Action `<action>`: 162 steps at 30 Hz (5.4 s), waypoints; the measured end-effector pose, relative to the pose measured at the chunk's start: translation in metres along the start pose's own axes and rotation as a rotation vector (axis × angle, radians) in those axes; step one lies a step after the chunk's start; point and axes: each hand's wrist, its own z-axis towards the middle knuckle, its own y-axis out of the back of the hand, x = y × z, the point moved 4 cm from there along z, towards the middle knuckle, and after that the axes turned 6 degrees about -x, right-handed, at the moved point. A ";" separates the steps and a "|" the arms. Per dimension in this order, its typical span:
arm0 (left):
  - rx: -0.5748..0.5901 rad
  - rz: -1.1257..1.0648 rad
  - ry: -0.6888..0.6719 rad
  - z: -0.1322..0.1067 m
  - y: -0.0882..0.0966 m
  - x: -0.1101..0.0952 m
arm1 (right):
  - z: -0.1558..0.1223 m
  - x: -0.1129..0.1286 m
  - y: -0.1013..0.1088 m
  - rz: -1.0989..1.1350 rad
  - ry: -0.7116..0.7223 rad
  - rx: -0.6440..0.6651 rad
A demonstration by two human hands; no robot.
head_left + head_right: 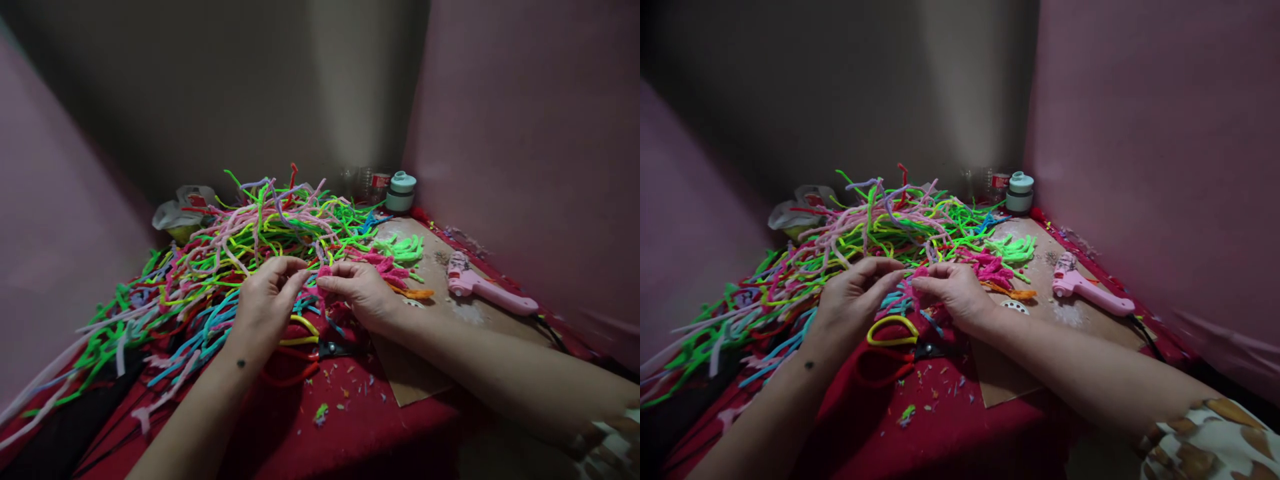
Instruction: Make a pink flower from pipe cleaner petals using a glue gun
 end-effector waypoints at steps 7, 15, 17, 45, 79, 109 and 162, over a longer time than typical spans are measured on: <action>0.326 -0.356 0.348 -0.007 -0.016 -0.004 | 0.005 -0.008 0.001 0.128 -0.026 0.014; 0.308 -0.446 0.382 -0.006 -0.016 -0.002 | 0.001 -0.008 -0.006 0.182 -0.144 0.157; 0.299 -0.455 0.403 -0.008 -0.017 0.001 | 0.002 -0.009 -0.006 0.150 -0.158 0.151; 0.337 -0.295 0.322 -0.004 -0.002 0.000 | -0.004 0.005 -0.006 -0.254 -0.002 0.151; 0.309 -0.242 0.257 -0.005 -0.005 -0.001 | -0.012 0.010 -0.012 -0.354 -0.002 0.127; 0.311 -0.399 0.397 -0.007 -0.010 -0.004 | -0.008 0.002 -0.007 -0.256 0.027 0.095; 0.458 -0.600 0.446 -0.009 -0.020 0.013 | -0.006 -0.012 -0.009 -0.110 -0.151 0.317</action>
